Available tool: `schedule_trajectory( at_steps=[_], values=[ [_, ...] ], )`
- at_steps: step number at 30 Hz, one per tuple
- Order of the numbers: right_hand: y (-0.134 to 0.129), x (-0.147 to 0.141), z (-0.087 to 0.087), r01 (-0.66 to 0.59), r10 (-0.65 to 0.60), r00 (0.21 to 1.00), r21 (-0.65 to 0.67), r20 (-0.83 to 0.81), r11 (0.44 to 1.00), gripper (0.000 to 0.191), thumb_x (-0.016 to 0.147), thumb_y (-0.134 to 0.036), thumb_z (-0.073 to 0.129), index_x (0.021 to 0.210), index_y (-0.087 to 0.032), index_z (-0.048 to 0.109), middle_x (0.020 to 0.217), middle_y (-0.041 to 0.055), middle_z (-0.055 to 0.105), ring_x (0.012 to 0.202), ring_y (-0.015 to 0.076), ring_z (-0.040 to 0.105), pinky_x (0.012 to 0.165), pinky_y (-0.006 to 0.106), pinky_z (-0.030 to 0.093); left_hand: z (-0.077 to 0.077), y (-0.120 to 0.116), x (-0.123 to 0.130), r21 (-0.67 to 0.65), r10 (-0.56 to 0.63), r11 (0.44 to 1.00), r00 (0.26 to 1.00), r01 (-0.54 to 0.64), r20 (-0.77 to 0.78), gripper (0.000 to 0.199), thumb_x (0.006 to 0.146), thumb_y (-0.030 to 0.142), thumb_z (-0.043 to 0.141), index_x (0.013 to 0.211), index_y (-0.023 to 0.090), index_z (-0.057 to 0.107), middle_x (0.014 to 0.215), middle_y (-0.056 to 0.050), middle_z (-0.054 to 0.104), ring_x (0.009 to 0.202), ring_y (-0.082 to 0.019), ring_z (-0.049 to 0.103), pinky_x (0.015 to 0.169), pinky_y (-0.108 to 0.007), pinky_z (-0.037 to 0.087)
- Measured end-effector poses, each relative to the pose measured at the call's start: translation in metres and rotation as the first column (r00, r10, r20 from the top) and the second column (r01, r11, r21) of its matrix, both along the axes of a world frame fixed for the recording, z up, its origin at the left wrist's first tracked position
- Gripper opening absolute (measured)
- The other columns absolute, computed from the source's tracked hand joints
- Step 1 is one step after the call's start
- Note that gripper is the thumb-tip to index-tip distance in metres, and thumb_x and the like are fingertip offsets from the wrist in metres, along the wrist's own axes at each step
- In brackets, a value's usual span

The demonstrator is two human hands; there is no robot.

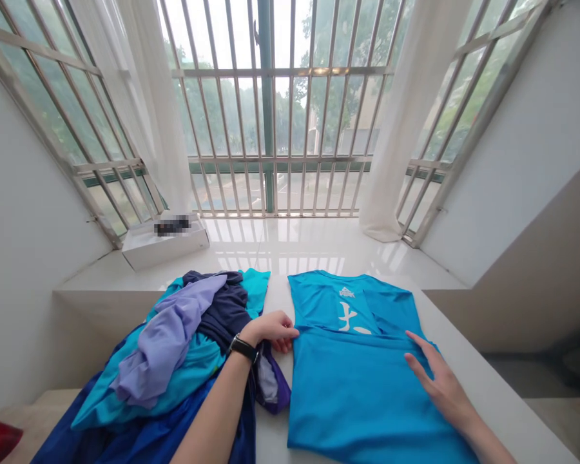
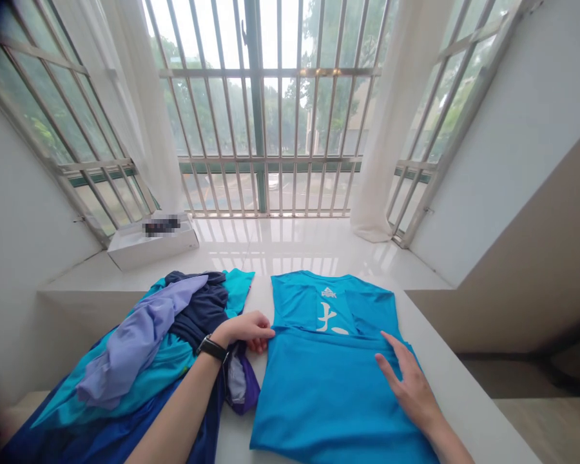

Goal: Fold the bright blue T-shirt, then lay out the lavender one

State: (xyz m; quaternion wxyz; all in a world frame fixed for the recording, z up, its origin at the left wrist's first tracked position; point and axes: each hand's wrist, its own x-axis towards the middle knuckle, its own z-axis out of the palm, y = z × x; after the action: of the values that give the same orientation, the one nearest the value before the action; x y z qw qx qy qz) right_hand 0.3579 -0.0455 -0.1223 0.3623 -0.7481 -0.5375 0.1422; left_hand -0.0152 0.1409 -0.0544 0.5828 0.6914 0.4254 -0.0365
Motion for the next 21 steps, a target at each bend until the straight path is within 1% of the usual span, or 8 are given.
schedule_trajectory(
  at_steps=[3, 8, 10, 13, 16, 17, 19, 21],
  values=[
    [-0.002, 0.001, 0.002, 0.021, -0.022, 0.998, -0.018, -0.061, 1.0, 0.066, 0.085, -0.068, 0.045, 0.139, -0.031, 0.047, 0.145, 0.0093, 0.052, 0.133, 0.034, 0.048, 0.107, 0.053, 0.044, -0.005, -0.005, -0.004, 0.008, 0.076, 0.997, 0.987, -0.078, 0.143, 0.046, 0.073, 0.063, 0.066, 0.074, 0.02, 0.05, 0.065, 0.002, 0.066, 0.065, -0.017, 0.067, 0.057, -0.025, 0.051],
    [-0.003, 0.001, 0.004, 0.045, -0.049, 0.994, -0.038, -0.097, 0.998, 0.063, 0.083, -0.066, 0.049, 0.136, -0.03, 0.049, 0.141, 0.0088, 0.055, 0.13, 0.0332, 0.051, 0.105, 0.048, 0.047, -0.001, -0.012, 0.0, 0.022, 0.131, 0.99, 0.977, -0.137, 0.169, 0.042, 0.074, 0.058, 0.064, 0.086, 0.021, 0.049, 0.066, 0.003, 0.064, 0.065, -0.017, 0.067, 0.054, -0.023, 0.048],
    [-0.004, -0.003, 0.008, 0.061, -0.061, 0.994, 0.0, -0.092, 0.998, 0.061, 0.083, -0.064, 0.051, 0.133, -0.03, 0.051, 0.139, 0.0087, 0.056, 0.127, 0.033, 0.053, 0.104, 0.047, 0.048, 0.001, -0.013, 0.001, 0.024, 0.144, 0.988, 0.971, -0.152, 0.193, 0.04, 0.072, 0.052, 0.067, 0.09, 0.021, 0.048, 0.067, 0.003, 0.063, 0.065, -0.016, 0.066, 0.054, -0.023, 0.047],
    [-0.007, -0.006, 0.019, 0.101, -0.092, 0.993, 0.132, -0.074, 0.986, 0.051, 0.086, -0.06, 0.05, 0.125, -0.029, 0.056, 0.135, 0.0085, 0.058, 0.125, 0.032, 0.054, 0.106, 0.048, 0.046, 0.002, -0.012, 0.003, 0.045, 0.15, 0.985, 0.962, -0.164, 0.228, 0.04, 0.072, 0.047, 0.066, 0.095, 0.021, 0.048, 0.069, 0.004, 0.062, 0.06, -0.013, 0.063, 0.055, -0.022, 0.048],
    [-0.021, 0.003, 0.028, 0.217, -0.224, 0.975, 0.192, 0.013, 0.957, 0.048, 0.086, -0.059, 0.048, 0.12, -0.026, 0.059, 0.129, 0.0112, 0.061, 0.116, 0.0327, 0.059, 0.098, 0.047, 0.05, -0.003, -0.01, 0.004, 0.092, 0.165, 0.978, 0.962, -0.189, 0.218, 0.044, 0.071, 0.045, 0.066, 0.103, 0.021, 0.047, 0.069, 0.005, 0.06, 0.059, -0.013, 0.061, 0.054, -0.022, 0.048],
    [-0.03, 0.009, 0.03, 0.272, -0.284, 0.958, 0.165, 0.051, 0.948, 0.049, 0.085, -0.06, 0.047, 0.118, -0.025, 0.06, 0.124, 0.0122, 0.064, 0.107, 0.0324, 0.062, 0.09, 0.046, 0.054, -0.007, -0.009, 0.004, 0.114, 0.166, 0.975, 0.965, -0.192, 0.205, 0.045, 0.071, 0.044, 0.065, 0.105, 0.021, 0.047, 0.068, 0.005, 0.06, 0.06, -0.014, 0.062, 0.053, -0.023, 0.048],
    [-0.054, 0.022, 0.029, 0.359, -0.361, 0.926, 0.036, 0.114, 0.933, 0.049, 0.082, -0.062, 0.048, 0.11, -0.025, 0.064, 0.105, 0.0116, 0.071, 0.084, 0.0298, 0.067, 0.071, 0.042, 0.056, -0.013, -0.007, 0.005, 0.174, 0.154, 0.967, 0.971, -0.186, 0.184, 0.044, 0.071, 0.041, 0.064, 0.106, 0.02, 0.047, 0.068, 0.005, 0.06, 0.061, -0.015, 0.063, 0.051, -0.023, 0.048],
    [-0.082, 0.029, 0.026, 0.383, -0.366, 0.92, -0.126, 0.138, 0.915, 0.045, 0.078, -0.063, 0.05, 0.095, -0.027, 0.07, 0.084, 0.008, 0.073, 0.069, 0.0267, 0.066, 0.06, 0.038, 0.054, -0.016, -0.004, 0.004, 0.277, 0.128, 0.946, 0.978, -0.169, 0.163, 0.042, 0.073, 0.039, 0.062, 0.108, 0.02, 0.047, 0.069, 0.004, 0.061, 0.057, -0.016, 0.063, 0.05, -0.023, 0.047]
  ],
)
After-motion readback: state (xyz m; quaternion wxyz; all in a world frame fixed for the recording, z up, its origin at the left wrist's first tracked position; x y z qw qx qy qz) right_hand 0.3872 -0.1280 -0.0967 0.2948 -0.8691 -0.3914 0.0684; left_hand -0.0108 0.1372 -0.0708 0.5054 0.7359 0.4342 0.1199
